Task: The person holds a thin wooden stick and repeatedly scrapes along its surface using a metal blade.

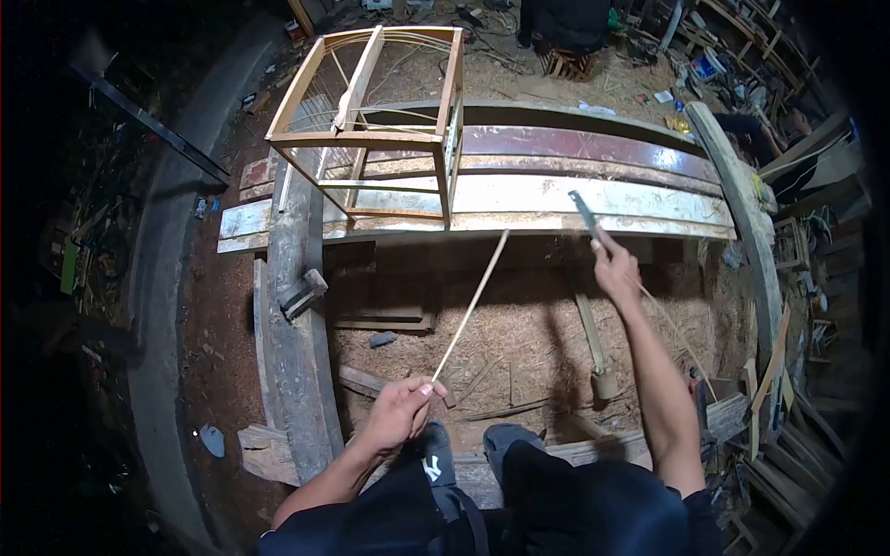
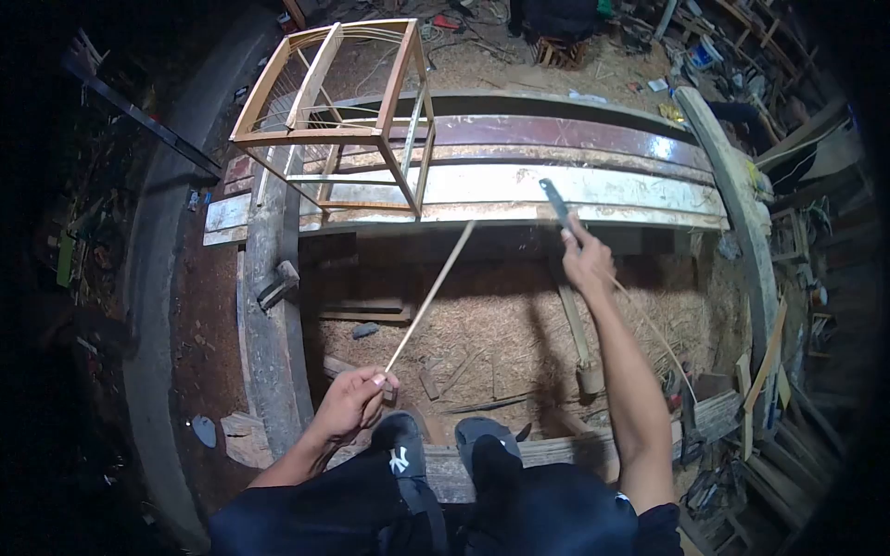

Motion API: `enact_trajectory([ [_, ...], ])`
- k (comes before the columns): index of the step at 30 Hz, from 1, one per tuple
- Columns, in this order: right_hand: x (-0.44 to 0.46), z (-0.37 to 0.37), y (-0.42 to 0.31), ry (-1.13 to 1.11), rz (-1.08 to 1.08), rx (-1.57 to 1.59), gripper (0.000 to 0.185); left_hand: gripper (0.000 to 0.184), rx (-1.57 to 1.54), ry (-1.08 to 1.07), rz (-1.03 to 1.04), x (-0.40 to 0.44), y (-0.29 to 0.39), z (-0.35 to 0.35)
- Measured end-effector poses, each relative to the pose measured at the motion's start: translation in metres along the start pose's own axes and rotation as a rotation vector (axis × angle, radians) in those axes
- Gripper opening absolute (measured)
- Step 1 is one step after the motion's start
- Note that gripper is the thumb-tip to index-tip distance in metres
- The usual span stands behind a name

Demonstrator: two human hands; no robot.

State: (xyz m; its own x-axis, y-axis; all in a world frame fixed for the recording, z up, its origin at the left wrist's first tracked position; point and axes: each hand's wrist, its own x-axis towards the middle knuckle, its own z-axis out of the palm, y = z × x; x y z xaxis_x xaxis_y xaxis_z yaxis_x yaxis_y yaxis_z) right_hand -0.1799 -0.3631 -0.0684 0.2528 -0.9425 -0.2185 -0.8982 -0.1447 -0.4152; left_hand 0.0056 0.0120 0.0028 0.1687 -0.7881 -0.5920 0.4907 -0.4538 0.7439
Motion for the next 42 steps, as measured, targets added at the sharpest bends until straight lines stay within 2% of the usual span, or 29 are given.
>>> enact_trajectory([
  [3, -0.018, 0.013, -0.007, -0.048, -0.225, 0.270, 0.041, 0.028, -0.073, 0.026, 0.078, 0.016, -0.009, 0.010],
  [6, -0.027, 0.051, -0.009, -0.023, -0.433, 0.723, 0.046, 0.027, -0.019, 0.001, 0.059, 0.019, -0.003, 0.017],
  [7, -0.044, 0.035, -0.021, -0.313, -0.066, 0.847, 0.051, 0.027, -0.005, -0.016, 0.050, 0.019, -0.003, 0.018],
  [9, -0.070, 0.028, -0.051, -0.423, 0.062, 0.977, 0.044, 0.027, 0.021, -0.028, 0.041, 0.022, 0.000, 0.021],
  [11, -0.088, 0.027, -0.076, -0.563, 0.129, 1.247, 0.032, 0.028, 0.052, -0.039, 0.030, 0.022, 0.001, 0.024],
  [12, -0.091, 0.021, -0.087, -0.551, 0.125, 1.294, 0.027, 0.029, 0.051, -0.053, 0.030, 0.023, 0.000, 0.025],
  [17, -0.085, 0.019, -0.087, -0.517, 0.041, 1.270, 0.019, 0.029, 0.105, -0.075, 0.044, 0.021, 0.005, 0.027],
  [24, -0.051, 0.001, -0.061, -0.213, 0.023, 1.247, 0.023, 0.032, 0.179, -0.102, 0.094, 0.019, -0.002, 0.023],
  [28, -0.049, -0.009, -0.056, -0.192, -0.063, 1.202, 0.025, 0.034, 0.160, -0.122, 0.084, 0.020, 0.004, 0.029],
  [30, -0.063, -0.014, -0.060, -0.261, -0.058, 1.048, 0.027, 0.034, 0.132, -0.128, 0.085, 0.021, 0.010, 0.033],
  [31, -0.071, -0.009, -0.063, -0.181, -0.214, 0.851, 0.040, 0.034, 0.105, -0.137, 0.083, 0.022, 0.011, 0.035],
  [33, -0.098, -0.009, -0.068, -0.299, -0.198, 0.904, 0.048, 0.034, 0.084, -0.141, 0.092, 0.025, 0.011, 0.036],
  [35, -0.108, 0.020, -0.051, -0.083, -0.600, 0.661, 0.050, 0.034, 0.062, -0.143, 0.100, 0.027, 0.011, 0.037],
  [36, -0.130, -0.009, -0.069, -0.224, -0.543, 0.517, 0.047, 0.034, 0.049, -0.137, 0.110, 0.028, 0.011, 0.037],
  [39, -0.162, 0.002, -0.066, -0.160, -0.818, 0.606, 0.048, 0.035, 0.012, -0.100, 0.131, 0.027, 0.011, 0.042],
  [40, -0.173, -0.002, -0.064, -0.161, -0.819, 0.610, 0.048, 0.036, -0.013, -0.072, 0.146, 0.026, 0.011, 0.042],
  [42, -0.189, -0.011, -0.062, -0.364, -0.927, 0.407, 0.053, 0.035, 0.014, -0.118, 0.122, 0.028, 0.002, 0.032],
])
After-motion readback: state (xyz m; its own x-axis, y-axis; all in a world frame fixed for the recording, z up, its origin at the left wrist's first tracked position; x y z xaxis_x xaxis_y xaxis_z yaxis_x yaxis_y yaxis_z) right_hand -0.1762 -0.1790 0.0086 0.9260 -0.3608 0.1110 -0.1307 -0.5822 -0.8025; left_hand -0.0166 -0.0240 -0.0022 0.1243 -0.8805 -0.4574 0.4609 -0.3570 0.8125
